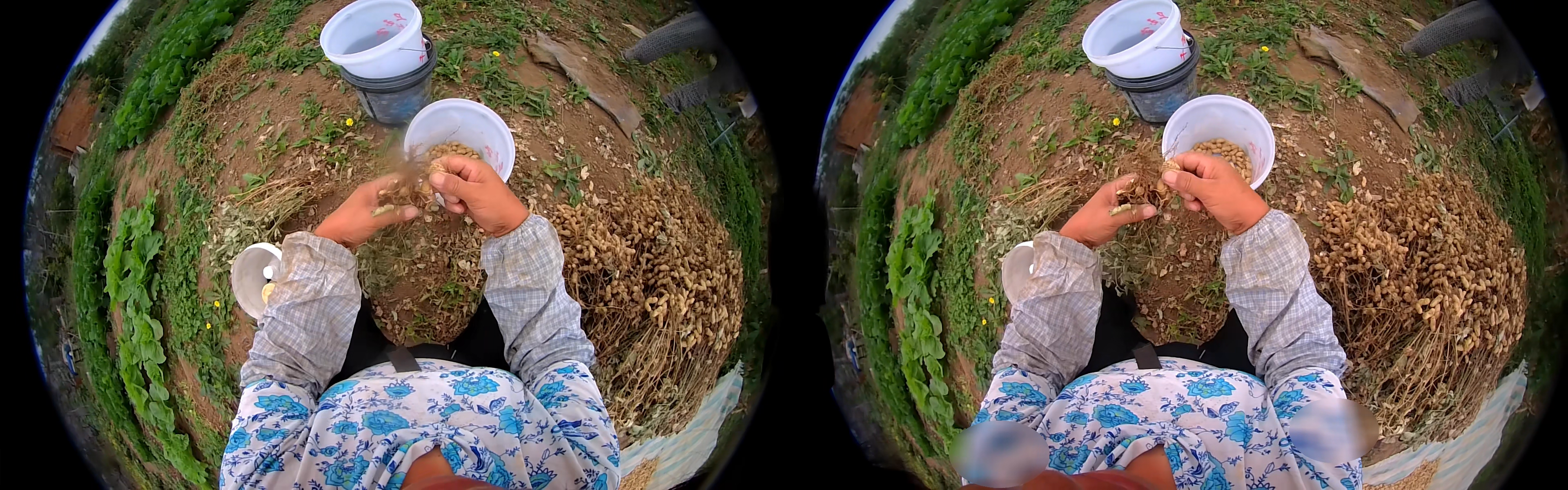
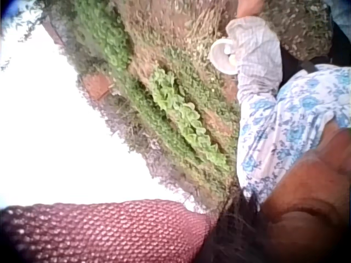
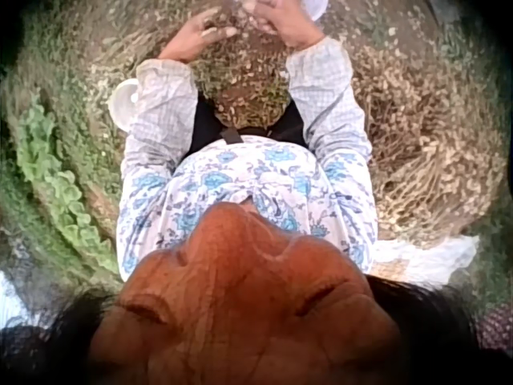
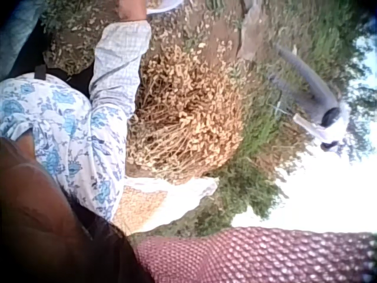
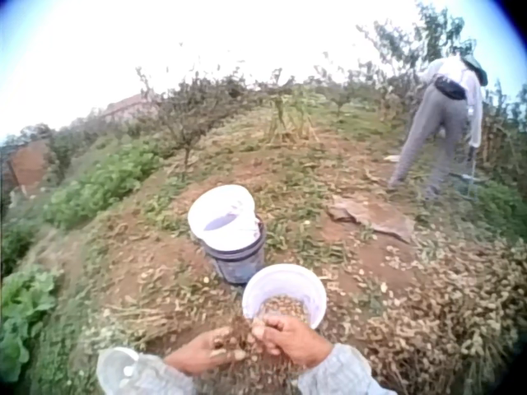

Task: The person sits on the ground and removes peanuts from their vines by hand, placing the shelled nuts into a white bucket. The person repeatedly picks up peanut vines from a large pile, pulls off the nuts, and discards the empty vines.

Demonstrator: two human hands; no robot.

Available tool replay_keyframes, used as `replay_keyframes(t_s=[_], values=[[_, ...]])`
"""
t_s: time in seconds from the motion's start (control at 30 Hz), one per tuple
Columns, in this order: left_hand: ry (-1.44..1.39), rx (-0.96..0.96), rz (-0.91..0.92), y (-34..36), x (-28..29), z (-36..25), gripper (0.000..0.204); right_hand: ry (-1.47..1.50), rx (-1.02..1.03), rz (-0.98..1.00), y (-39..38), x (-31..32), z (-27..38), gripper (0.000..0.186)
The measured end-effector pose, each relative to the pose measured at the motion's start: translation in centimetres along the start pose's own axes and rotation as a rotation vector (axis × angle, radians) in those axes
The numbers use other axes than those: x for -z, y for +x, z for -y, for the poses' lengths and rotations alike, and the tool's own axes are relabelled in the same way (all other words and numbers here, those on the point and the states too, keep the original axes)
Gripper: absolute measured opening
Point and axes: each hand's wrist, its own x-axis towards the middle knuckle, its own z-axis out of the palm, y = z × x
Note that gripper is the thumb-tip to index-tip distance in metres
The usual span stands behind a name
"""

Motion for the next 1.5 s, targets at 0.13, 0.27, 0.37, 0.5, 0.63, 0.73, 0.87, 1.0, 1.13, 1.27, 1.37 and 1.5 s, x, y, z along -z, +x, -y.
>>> replay_keyframes(t_s=[0.13,0.27,0.37,0.5,0.63,0.73,0.87,1.0,1.13,1.27,1.37,1.5], values=[[0.074,0.04,-0.037,-0.4,0.6,-0.1,0.054,-0.734,0.243,-0.369,0.2,1.5,0.1,0.026],[0.005,0.024,-0.175,-0.6,1.6,0.4,0.052,-0.511,0.181,-0.75,1.6,5.5,-0.5,0.037],[-0.11,0.002,-0.252,-0.4,1.6,1.2,0.052,-1.176,0.598,-0.908,3.5,6.2,-3.3,0.045],[-0.079,-0.017,-0.245,-0.2,1.4,1.5,0.055,-0.34,0.296,-0.273,2.8,1.8,-2.9,0.054],[-0.028,-0.034,-0.176,0.1,0.5,0.8,0.054,-0.557,0.371,-0.196,1.8,-0.9,-3.0,0.046],[0.008,-0.049,-0.17,0.3,0.6,1.6,0.048,-0.833,0.475,-0.273,1.5,-1.7,-2.8,0.033],[0.109,-0.018,-0.175,0.4,0.9,1.7,0.05,-1.073,0.62,-0.542,0.9,-1.9,-2.1,0.026],[-0.015,0.001,-0.257,-0.1,0.1,0.4,0.052,-1.092,0.701,-0.744,2.2,3.0,-1.5,0.034],[0.065,-0.066,-0.294,0.2,0.3,0.8,0.054,-1.015,0.402,-0.79,2.8,6.5,-4.4,0.041],[0.481,-0.149,-0.47,0.2,1.1,2.3,0.043,-1.056,0.491,-0.599,2.2,5.3,-3.3,0.035],[0.829,-0.269,-0.653,-0.1,3.2,2.6,0.042,-1.003,0.328,-0.566,1.7,5.7,-4.0,0.034],[1.321,-0.324,-0.902,-1.7,10.0,0.9,0.051,-0.941,0.284,-0.566,1.6,4.8,-3.8,0.033]])
